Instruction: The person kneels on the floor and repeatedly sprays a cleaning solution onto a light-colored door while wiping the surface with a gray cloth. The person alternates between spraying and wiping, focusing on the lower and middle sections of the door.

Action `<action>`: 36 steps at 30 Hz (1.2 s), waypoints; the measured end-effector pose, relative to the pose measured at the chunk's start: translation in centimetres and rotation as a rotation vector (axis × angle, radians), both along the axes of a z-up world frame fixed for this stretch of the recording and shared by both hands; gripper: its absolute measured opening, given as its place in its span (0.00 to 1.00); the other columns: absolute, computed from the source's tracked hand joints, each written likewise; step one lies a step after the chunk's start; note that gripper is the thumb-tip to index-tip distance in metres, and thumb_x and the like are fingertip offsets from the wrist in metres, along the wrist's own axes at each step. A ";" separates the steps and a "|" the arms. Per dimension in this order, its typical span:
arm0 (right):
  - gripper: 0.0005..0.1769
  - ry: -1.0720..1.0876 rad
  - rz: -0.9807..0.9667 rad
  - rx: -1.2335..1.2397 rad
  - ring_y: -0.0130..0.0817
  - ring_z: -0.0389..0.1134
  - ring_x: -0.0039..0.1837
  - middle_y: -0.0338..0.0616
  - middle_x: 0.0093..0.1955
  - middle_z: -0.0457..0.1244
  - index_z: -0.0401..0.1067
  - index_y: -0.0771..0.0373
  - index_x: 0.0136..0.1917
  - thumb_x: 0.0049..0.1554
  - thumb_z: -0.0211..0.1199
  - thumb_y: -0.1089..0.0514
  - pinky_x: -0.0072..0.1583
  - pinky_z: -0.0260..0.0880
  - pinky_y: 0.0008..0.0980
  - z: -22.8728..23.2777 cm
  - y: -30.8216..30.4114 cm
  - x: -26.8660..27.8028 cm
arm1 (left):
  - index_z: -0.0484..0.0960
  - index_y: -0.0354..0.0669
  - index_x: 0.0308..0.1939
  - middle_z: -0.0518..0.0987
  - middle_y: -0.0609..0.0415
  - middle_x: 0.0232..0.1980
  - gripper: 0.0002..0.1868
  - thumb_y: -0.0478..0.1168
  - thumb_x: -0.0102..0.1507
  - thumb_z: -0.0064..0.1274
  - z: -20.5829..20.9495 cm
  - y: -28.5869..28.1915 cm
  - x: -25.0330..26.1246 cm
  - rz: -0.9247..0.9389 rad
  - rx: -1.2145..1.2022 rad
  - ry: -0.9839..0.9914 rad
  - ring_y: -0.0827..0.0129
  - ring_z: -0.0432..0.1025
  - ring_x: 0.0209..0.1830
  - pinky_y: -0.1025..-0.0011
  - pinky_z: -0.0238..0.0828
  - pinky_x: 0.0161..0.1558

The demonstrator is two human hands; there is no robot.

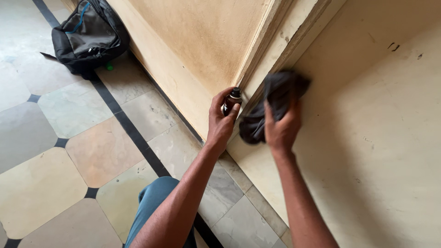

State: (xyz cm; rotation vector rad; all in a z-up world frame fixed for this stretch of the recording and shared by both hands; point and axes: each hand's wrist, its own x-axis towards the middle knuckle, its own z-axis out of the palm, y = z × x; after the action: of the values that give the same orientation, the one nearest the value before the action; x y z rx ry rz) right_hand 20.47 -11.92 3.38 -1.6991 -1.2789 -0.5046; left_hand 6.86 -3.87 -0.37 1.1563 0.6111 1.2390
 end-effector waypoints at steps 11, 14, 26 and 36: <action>0.28 -0.183 -0.263 -0.077 0.61 0.65 0.65 0.65 0.67 0.61 0.73 0.66 0.65 0.55 0.72 0.52 0.62 0.70 0.50 -0.7 1.4 -0.1 | 0.75 0.43 0.66 0.78 0.59 0.51 0.21 0.32 0.68 0.51 0.1 0.6 -0.4 -0.091 -0.209 -0.087 0.78 0.71 0.46 0.77 0.71 0.47; 0.27 0.013 -0.200 -0.193 0.58 0.68 0.60 0.59 0.60 0.65 0.76 0.62 0.63 0.52 0.76 0.51 0.59 0.71 0.50 -3.3 -0.1 -0.7 | 0.75 0.42 0.67 0.77 0.58 0.49 0.22 0.33 0.68 0.52 -0.1 0.9 -0.3 -0.079 -0.198 -0.090 0.77 0.70 0.45 0.77 0.71 0.48; 0.26 -0.246 0.021 0.302 0.57 0.62 0.76 0.63 0.75 0.56 0.65 0.68 0.73 0.68 0.72 0.61 0.76 0.65 0.45 9.1 0.7 0.2 | 0.76 0.43 0.66 0.77 0.56 0.48 0.20 0.37 0.70 0.53 -0.1 1.1 -0.7 -0.064 -0.137 -0.009 0.75 0.70 0.45 0.75 0.71 0.48; 0.21 -0.119 0.132 -0.052 0.54 0.72 0.57 0.53 0.58 0.67 0.75 0.68 0.59 0.53 0.73 0.59 0.60 0.74 0.48 9.3 0.2 -0.5 | 0.73 0.45 0.68 0.79 0.58 0.55 0.23 0.40 0.69 0.53 0.2 0.4 -1.2 -0.104 -0.138 -0.060 0.76 0.72 0.49 0.74 0.72 0.49</action>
State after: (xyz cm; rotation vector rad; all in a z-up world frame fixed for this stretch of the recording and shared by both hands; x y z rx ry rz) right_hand 19.93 -11.69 12.65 -1.6344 -1.4914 -0.5039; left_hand 5.63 -3.47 -0.14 1.0203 0.5752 1.1213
